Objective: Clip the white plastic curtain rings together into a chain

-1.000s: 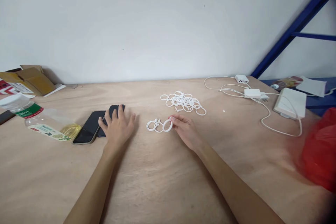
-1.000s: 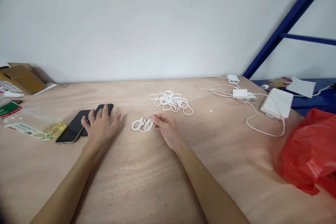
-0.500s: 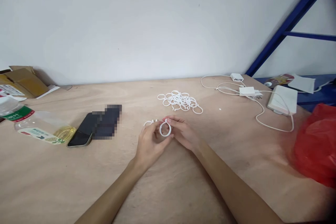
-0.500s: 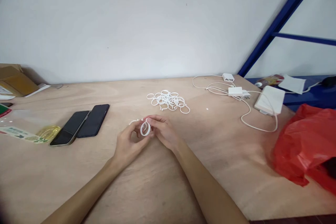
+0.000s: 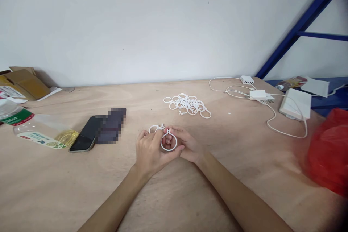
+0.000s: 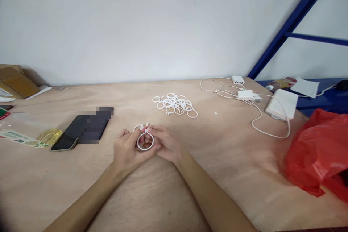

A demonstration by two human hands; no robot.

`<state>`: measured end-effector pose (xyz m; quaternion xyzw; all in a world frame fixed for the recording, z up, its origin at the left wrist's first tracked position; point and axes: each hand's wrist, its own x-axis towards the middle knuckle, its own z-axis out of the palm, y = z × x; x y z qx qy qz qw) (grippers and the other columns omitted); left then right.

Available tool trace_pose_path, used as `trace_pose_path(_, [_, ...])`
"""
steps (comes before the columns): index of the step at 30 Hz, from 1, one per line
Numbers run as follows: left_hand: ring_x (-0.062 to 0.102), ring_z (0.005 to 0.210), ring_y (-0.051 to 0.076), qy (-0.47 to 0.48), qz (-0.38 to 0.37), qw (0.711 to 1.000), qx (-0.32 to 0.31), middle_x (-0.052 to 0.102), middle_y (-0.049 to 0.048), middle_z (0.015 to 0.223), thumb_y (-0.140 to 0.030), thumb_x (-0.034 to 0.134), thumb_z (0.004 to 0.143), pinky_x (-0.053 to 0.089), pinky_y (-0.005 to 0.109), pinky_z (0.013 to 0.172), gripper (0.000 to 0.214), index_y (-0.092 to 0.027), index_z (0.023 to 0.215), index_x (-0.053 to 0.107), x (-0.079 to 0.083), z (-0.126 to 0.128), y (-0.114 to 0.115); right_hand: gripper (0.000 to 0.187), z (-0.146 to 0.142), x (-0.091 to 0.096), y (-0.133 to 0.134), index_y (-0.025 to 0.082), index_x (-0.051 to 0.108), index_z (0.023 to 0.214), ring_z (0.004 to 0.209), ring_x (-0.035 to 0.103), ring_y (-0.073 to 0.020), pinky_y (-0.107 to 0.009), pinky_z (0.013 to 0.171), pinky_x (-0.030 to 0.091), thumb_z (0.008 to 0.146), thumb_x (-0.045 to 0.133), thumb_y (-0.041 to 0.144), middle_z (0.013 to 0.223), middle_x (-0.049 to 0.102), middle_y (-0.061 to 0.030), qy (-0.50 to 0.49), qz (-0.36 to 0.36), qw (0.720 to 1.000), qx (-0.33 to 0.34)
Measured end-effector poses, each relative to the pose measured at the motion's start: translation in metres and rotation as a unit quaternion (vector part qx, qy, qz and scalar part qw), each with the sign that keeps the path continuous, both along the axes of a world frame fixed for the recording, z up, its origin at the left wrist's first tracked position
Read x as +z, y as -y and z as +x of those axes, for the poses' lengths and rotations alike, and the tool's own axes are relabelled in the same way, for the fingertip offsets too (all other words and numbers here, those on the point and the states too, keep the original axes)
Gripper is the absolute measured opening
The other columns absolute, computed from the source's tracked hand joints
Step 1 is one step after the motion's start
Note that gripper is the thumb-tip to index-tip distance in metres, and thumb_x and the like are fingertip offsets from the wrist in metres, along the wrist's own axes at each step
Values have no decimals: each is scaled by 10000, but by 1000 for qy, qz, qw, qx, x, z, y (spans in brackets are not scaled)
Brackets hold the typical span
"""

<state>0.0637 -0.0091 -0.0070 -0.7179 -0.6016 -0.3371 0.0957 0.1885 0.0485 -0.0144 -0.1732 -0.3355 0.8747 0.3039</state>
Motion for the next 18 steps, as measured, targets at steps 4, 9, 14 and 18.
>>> trace_pose_path(4, [553,493,148,-4,16,1000,1,592,-20,518,-468,609,737,365,303,606,274,-201,771,563,-4,0,0,171,-2,-1,1,163,641,715,610,474,-98,-226,624,428,732,721,313,632,514,22,-5,-11,1000,5])
trace_pose_path(9, [540,464,141,16,17,1000,-15,576,-30,509,-380,582,763,390,294,587,184,-203,752,532,-9,2,-1,183,-3,0,2,156,627,702,588,437,-83,-212,607,407,714,738,301,624,496,29,-21,-26,999,11])
trace_pose_path(14, [565,495,144,30,7,999,-26,587,-31,533,-354,576,770,402,277,569,152,-209,794,533,-13,3,0,200,-5,0,5,168,618,716,585,456,-99,-242,618,414,709,729,335,640,532,19,-9,-16,1000,8])
trace_pose_path(18, [559,491,149,21,-14,1000,-4,579,-28,524,-375,568,776,391,270,548,172,-206,793,538,-16,-1,-2,206,-12,-2,7,169,614,703,586,468,-103,-247,622,413,694,727,341,630,539,18,2,-20,999,-32])
